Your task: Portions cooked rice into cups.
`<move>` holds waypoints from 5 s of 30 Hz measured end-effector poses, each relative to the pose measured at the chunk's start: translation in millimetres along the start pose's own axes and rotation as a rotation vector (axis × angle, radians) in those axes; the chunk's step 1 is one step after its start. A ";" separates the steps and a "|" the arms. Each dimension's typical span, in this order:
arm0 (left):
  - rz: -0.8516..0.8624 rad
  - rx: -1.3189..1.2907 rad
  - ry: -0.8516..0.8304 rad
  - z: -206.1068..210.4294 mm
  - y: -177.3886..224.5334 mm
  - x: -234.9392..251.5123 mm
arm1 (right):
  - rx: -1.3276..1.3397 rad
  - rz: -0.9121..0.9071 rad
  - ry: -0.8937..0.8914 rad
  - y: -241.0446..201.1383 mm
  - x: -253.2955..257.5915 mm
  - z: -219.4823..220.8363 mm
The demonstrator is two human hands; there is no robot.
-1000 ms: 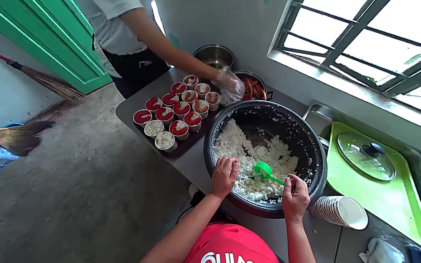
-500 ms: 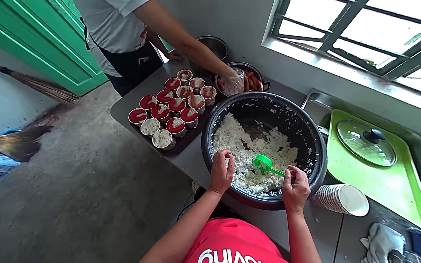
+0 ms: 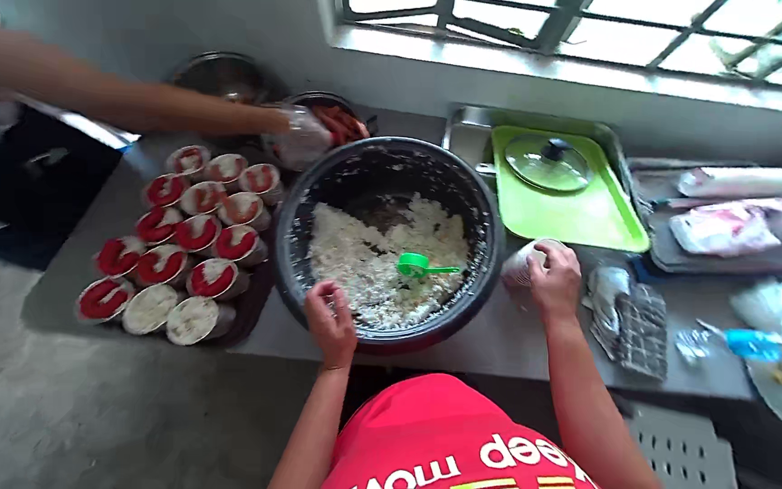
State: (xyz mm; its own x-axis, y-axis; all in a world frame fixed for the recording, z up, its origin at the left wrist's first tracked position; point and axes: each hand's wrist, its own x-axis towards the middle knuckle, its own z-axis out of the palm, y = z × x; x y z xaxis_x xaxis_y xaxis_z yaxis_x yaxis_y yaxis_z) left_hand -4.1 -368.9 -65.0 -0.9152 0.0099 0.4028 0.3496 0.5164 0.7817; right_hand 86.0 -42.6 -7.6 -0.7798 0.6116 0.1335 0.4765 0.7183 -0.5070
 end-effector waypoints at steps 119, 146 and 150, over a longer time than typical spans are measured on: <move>-0.509 -1.146 0.049 -47.6 -83.7 145.7 | 0.691 0.669 -1.341 -183.1 -4.3 186.6; -1.057 -1.313 -0.465 21.2 22.4 144.4 | 0.132 -0.358 -0.254 -239.6 -4.9 66.5; -1.052 -1.352 -0.535 26.8 30.8 145.9 | 0.129 -0.408 -0.136 -236.8 -10.1 56.3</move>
State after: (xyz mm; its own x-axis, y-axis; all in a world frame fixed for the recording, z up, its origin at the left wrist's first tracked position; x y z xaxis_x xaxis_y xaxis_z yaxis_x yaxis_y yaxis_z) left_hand -132.2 -328.6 5.1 -0.7017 0.5621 -0.4379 -0.7096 -0.4962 0.5002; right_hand -41.8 -237.5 63.1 -0.9439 0.2310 0.2359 0.0708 0.8394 -0.5389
